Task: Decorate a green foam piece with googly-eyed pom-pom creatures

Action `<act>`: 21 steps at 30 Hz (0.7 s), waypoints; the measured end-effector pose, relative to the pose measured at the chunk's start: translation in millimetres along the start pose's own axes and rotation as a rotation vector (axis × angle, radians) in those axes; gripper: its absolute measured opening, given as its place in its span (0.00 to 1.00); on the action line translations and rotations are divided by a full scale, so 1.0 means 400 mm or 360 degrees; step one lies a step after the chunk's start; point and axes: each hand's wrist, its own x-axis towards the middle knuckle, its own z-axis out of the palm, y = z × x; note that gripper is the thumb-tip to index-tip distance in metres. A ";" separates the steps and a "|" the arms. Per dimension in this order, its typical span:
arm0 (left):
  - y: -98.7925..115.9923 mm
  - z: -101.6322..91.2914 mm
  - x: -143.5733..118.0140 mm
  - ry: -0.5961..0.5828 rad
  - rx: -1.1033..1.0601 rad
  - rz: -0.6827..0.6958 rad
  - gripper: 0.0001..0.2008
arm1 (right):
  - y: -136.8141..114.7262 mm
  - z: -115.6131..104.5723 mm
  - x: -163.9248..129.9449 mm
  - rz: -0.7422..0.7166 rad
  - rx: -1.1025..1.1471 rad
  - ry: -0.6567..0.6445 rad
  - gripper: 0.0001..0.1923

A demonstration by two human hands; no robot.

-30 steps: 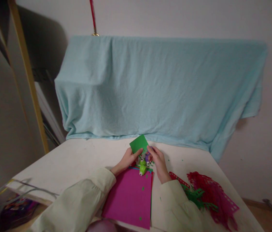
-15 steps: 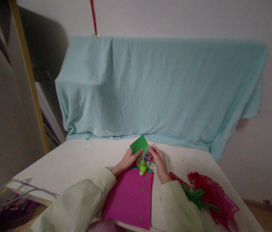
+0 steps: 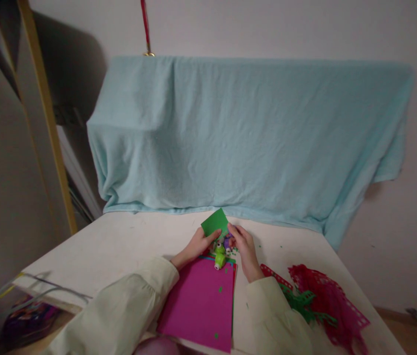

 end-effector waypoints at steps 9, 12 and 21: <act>-0.011 0.011 0.000 0.0001 -0.0006 0.0089 0.20 | -0.003 -0.001 -0.006 -0.0067 -0.0156 0.0110 0.20; -0.005 0.013 -0.003 -0.0045 -0.0008 0.0123 0.19 | 0.001 -0.004 -0.005 -0.0060 -0.0180 0.0151 0.20; -0.010 0.012 -0.001 0.0005 0.0023 0.0121 0.18 | -0.001 -0.006 0.003 0.0024 -0.0258 0.0125 0.21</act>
